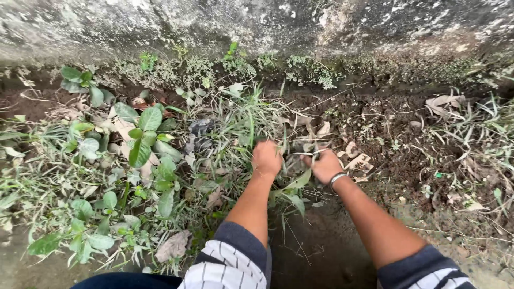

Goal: Pulling weeds out of the ground by hand along a wall.

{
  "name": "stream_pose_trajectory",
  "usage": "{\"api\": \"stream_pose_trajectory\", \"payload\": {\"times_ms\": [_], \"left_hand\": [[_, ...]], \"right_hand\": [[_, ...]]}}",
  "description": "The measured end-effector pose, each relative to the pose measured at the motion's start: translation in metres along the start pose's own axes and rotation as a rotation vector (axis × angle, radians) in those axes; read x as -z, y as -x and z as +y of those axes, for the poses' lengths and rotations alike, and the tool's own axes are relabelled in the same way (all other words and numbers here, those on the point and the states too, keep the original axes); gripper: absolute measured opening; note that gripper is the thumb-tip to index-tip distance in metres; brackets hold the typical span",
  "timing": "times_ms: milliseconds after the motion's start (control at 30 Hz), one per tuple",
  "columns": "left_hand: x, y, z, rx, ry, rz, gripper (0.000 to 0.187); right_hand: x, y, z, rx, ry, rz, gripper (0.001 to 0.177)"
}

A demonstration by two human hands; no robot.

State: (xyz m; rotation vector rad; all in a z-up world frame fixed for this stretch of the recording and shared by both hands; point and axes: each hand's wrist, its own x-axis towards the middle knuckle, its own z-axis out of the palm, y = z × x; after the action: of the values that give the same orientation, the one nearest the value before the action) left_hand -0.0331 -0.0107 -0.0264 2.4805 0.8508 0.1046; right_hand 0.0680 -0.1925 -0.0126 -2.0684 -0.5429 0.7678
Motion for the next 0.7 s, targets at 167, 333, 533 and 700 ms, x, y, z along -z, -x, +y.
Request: {"api": "stream_pose_trajectory", "payload": {"times_ms": [167,333,533,700], "left_hand": [[0.023,0.012,0.010,0.013,0.048,-0.047,0.019],[0.058,0.010,0.061,0.074,0.183,-0.041,0.019],[0.054,0.019,0.077,0.021,0.238,-0.099,0.013],[0.046,0.018,0.080,-0.040,0.363,0.005,0.014]], "right_hand": [[-0.032,-0.013,0.016,-0.063,-0.005,-0.080,0.035],[-0.057,-0.033,0.055,0.296,0.188,0.088,0.096],[-0.061,-0.085,0.125,0.282,-0.264,-0.103,0.060],[-0.068,-0.072,0.093,0.055,-0.111,-0.052,0.014]]}}
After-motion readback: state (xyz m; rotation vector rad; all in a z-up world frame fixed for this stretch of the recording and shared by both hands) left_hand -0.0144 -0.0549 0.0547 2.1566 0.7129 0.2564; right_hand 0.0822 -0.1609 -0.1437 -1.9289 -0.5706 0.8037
